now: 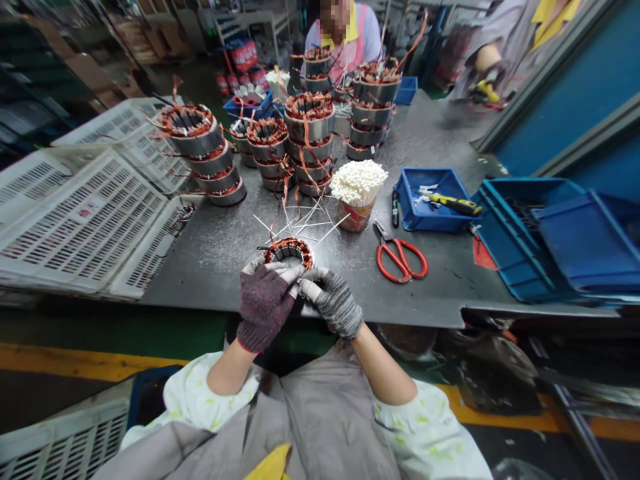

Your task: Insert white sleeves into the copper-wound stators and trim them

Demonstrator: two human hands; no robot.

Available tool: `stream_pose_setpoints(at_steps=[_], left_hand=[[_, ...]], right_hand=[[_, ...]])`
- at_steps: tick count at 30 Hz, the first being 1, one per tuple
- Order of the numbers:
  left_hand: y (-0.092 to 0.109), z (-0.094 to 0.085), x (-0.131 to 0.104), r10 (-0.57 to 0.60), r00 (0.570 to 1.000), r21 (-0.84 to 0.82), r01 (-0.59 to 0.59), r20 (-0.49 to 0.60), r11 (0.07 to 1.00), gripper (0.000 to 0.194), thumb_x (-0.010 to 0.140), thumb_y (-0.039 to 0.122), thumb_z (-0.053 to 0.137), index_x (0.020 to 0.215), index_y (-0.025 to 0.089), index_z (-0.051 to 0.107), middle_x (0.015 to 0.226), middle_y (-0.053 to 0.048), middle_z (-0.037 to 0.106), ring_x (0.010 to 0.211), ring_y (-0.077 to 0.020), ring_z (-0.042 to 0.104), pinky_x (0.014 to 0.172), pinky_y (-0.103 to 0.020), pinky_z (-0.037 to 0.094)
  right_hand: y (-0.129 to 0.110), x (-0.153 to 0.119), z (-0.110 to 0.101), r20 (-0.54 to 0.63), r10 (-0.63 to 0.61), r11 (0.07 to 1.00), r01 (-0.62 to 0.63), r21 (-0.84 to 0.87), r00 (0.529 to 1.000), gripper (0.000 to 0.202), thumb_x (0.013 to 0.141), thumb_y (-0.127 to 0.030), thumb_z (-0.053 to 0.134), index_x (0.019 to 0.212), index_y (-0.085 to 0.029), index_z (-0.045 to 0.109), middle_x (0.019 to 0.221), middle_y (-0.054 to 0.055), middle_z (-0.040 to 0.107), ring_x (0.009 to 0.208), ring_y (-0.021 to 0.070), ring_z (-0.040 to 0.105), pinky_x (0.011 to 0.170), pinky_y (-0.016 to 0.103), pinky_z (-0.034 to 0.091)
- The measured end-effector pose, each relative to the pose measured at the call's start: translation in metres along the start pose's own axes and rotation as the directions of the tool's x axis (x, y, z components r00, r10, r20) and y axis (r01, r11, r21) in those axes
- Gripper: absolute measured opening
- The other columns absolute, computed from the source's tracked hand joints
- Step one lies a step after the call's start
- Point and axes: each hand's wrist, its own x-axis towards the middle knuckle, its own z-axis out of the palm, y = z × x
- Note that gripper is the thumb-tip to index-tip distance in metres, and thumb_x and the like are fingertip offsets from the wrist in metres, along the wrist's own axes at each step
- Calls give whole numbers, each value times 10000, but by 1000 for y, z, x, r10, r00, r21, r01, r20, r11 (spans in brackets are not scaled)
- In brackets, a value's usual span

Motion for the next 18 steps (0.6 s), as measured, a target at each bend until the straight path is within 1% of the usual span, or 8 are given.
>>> stream_pose_setpoints(at_steps=[2,6,10,14,18], left_hand=[[-1,-1,-1,10,1000,-27,-10,11,1000,299,933,263,605,1215,280,701,1126,-23,780,1128,-250,686,1155,-519,323],[-3,-1,-3,16,1000,-66,-17,-19,998,289,950,236,579,1214,255,695,1155,-24,774,1137,-224,688,1158,-490,332],[-5,0,-3,55,997,-74,-59,-49,996,281,936,235,597,1200,238,694,1128,-24,780,1127,-238,689,1140,-496,346],[-4,2,-3,48,995,-46,-52,-87,998,243,949,248,607,1172,246,703,1109,-16,786,1086,-217,707,1137,-474,350],[-3,1,-2,45,998,-28,-46,-34,999,276,944,254,593,1199,251,697,1129,-25,781,1107,-229,702,1149,-491,343]], right_hand=[[1,1,-1,-4,-4,1000,3,-20,1000,231,783,-448,686,790,-218,673,755,29,718,686,176,639,670,318,548],[0,0,-4,11,2,1000,-2,-2,1000,224,810,-443,688,771,-225,653,707,17,698,632,168,622,612,299,528],[-1,1,-4,-6,-12,1000,12,-8,1000,203,804,-426,694,776,-228,663,723,16,700,663,173,632,666,313,542],[1,3,-7,0,-9,1000,9,17,1000,232,784,-443,712,767,-217,660,721,16,699,668,166,628,669,308,544],[5,7,-6,27,-23,999,24,-34,999,227,798,-433,705,775,-210,668,743,14,712,683,162,632,686,305,541]])
